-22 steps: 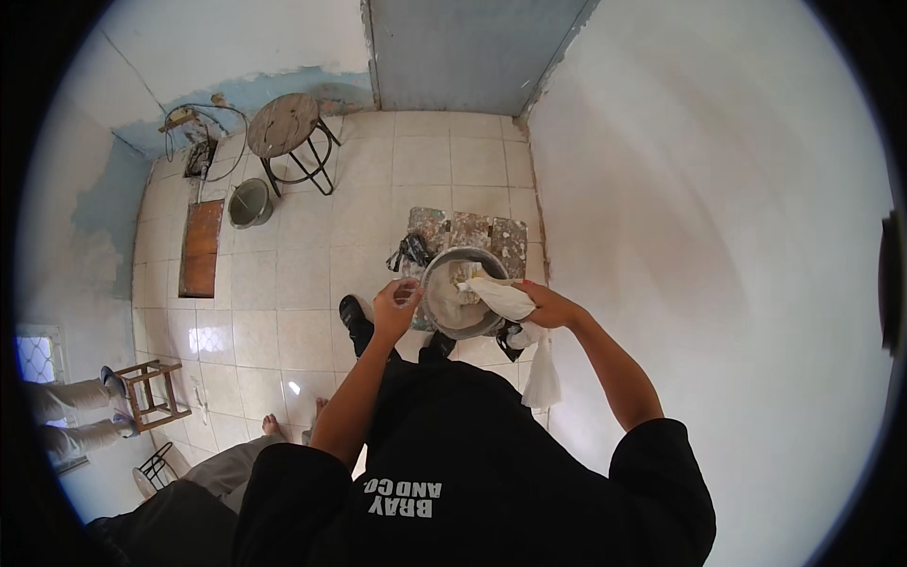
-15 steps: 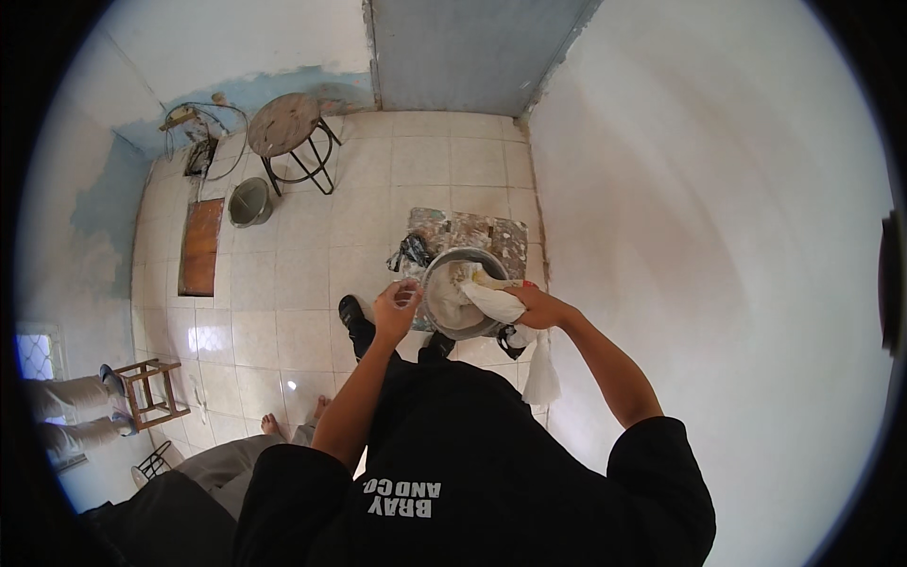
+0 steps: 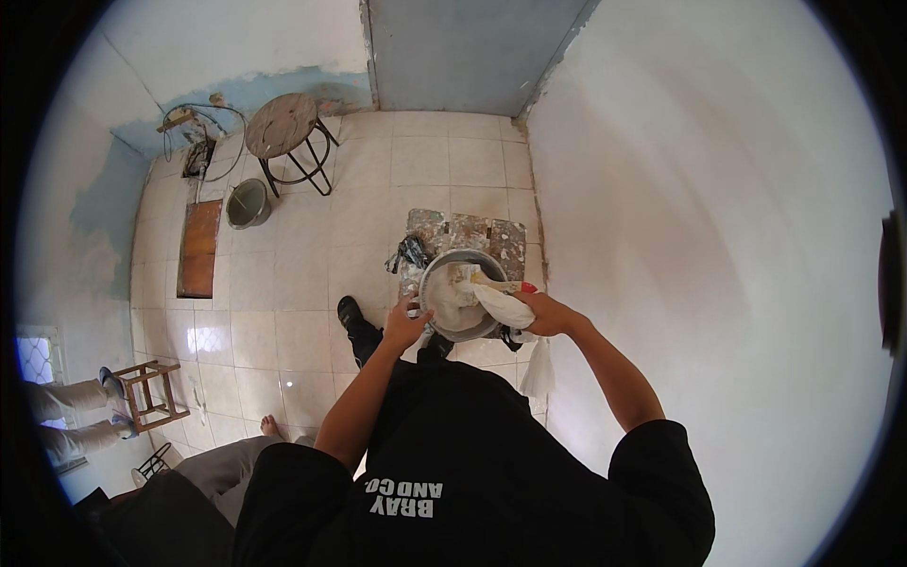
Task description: The person holds a bucket of white paint and stirs it using a brush, while occasionally wiping the brush and bucket rim with a cloth.
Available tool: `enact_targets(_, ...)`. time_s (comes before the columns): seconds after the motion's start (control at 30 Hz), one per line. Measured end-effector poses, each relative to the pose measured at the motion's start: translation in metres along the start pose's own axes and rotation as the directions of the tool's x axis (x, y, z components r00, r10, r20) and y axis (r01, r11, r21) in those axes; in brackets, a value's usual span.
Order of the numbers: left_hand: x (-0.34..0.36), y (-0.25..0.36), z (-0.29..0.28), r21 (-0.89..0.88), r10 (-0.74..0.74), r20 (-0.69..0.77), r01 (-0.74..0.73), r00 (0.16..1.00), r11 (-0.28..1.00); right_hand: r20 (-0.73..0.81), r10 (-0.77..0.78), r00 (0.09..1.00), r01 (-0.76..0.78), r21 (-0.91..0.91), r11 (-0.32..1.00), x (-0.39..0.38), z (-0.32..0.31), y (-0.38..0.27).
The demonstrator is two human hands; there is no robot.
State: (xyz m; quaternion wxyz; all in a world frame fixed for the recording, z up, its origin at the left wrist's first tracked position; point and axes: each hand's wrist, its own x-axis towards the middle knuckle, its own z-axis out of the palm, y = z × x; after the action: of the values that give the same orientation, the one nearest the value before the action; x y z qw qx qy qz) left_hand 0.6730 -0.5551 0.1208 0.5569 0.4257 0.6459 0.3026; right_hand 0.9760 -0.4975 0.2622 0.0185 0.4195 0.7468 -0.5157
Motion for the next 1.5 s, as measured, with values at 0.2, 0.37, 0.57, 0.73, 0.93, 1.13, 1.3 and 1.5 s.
enact_targets(0.2,-0.003,0.01,0.007,-0.241,-0.197,0.115,0.219,0.974,0.945,-0.051,-0.062,0.997,0.062,-0.009,0.998,0.0,0.011,0.014)
enact_targets(0.37,-0.006,0.02,0.011,-0.317,-0.284,0.206,0.338,0.937,0.886,-0.05,-0.042,0.998,0.041,-0.024,0.999,-0.001,0.015,0.023)
enact_targets(0.57,-0.002,0.016,0.011,-0.328,-0.177,0.224,0.245,0.958,0.912,-0.071,-0.051,0.996,0.051,0.002,0.999,-0.003,0.015,0.023)
enact_targets(0.73,-0.004,0.017,0.017,-0.342,-0.155,0.154,0.2,0.976,0.918,-0.092,-0.044,0.995,0.043,-0.01,0.999,-0.007,0.011,0.021)
enact_targets(0.93,-0.016,0.027,0.016,-0.383,-0.216,0.11,0.242,0.97,0.891,-0.152,-0.09,0.984,0.096,0.032,0.995,-0.013,0.013,0.017)
enact_targets(1.13,-0.022,0.048,0.007,-0.426,-0.182,0.077,0.197,0.98,0.883,-0.161,-0.089,0.983,0.092,0.01,0.996,-0.017,0.015,0.007)
enact_targets(1.3,-0.025,0.072,-0.002,-0.472,-0.183,0.072,0.195,0.981,0.86,-0.188,-0.131,0.973,0.134,0.006,0.991,-0.013,0.013,0.006)
enact_targets(1.5,-0.023,0.078,-0.011,-0.385,-0.065,-0.057,0.039,0.996,0.922,-0.205,-0.142,0.968,0.141,-0.024,0.99,-0.009,0.006,-0.007)
